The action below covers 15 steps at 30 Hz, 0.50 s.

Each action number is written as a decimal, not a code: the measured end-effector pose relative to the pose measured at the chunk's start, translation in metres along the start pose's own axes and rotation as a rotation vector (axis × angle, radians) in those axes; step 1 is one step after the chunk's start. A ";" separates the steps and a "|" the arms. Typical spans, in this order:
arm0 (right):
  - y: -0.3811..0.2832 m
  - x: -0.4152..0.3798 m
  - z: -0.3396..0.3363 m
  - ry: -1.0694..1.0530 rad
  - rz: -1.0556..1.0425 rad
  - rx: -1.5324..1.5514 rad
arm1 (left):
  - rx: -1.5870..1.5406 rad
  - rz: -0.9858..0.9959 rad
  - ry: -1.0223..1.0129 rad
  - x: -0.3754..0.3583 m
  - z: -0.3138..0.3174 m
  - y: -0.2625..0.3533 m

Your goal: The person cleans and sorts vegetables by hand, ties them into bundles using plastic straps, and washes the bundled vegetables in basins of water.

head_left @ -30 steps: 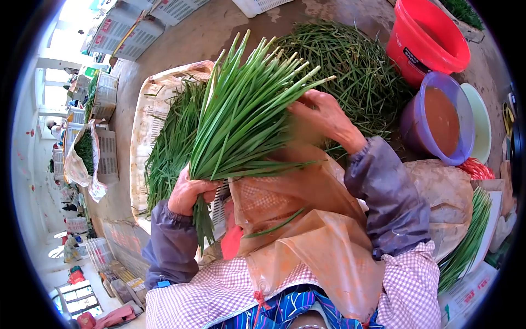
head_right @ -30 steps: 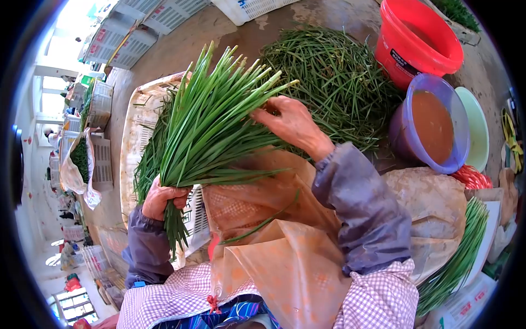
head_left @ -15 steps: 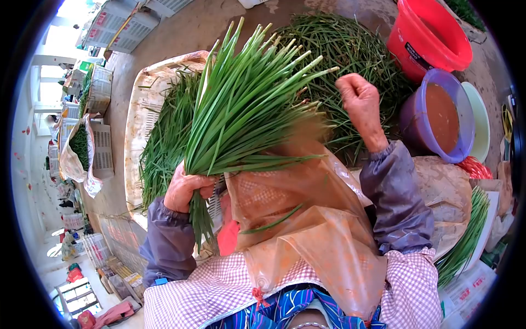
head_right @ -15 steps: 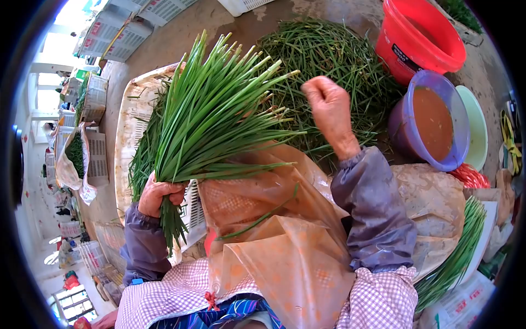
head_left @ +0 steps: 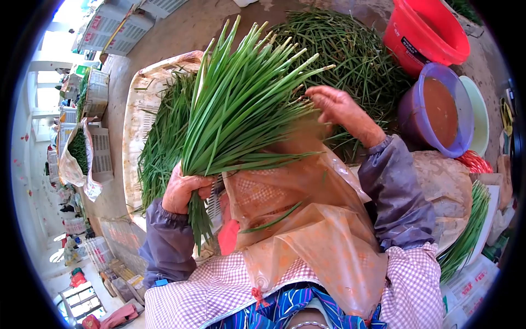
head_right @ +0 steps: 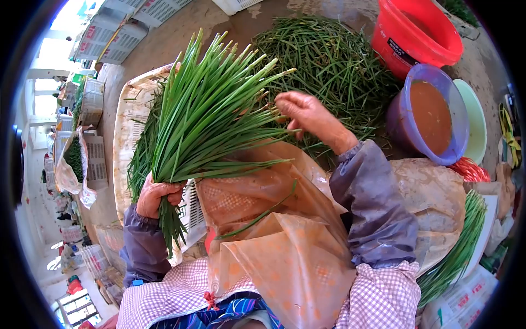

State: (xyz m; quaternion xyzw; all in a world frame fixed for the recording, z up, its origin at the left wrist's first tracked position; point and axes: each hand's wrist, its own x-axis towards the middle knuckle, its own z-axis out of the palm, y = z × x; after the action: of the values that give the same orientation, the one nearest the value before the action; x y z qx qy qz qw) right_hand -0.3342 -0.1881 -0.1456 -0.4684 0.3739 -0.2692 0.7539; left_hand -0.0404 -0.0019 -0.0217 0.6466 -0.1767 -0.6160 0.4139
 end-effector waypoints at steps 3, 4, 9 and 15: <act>0.020 0.007 -0.005 -0.167 0.031 0.013 | -0.002 -0.030 -0.027 0.000 0.000 0.003; 0.028 0.009 -0.003 -0.098 0.042 0.030 | -0.006 -0.024 -0.025 -0.001 0.000 0.002; 0.038 0.015 -0.002 0.139 -0.370 -0.384 | 0.015 0.000 -0.079 0.000 -0.006 0.000; 0.031 0.020 -0.046 0.716 -0.430 -0.740 | 0.005 0.010 -0.007 -0.003 0.002 0.002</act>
State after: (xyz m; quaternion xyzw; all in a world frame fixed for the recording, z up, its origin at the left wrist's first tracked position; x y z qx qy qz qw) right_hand -0.3584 -0.2135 -0.1934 -0.6469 0.5722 -0.4101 0.2930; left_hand -0.0424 -0.0019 -0.0181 0.6444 -0.1830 -0.6158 0.4147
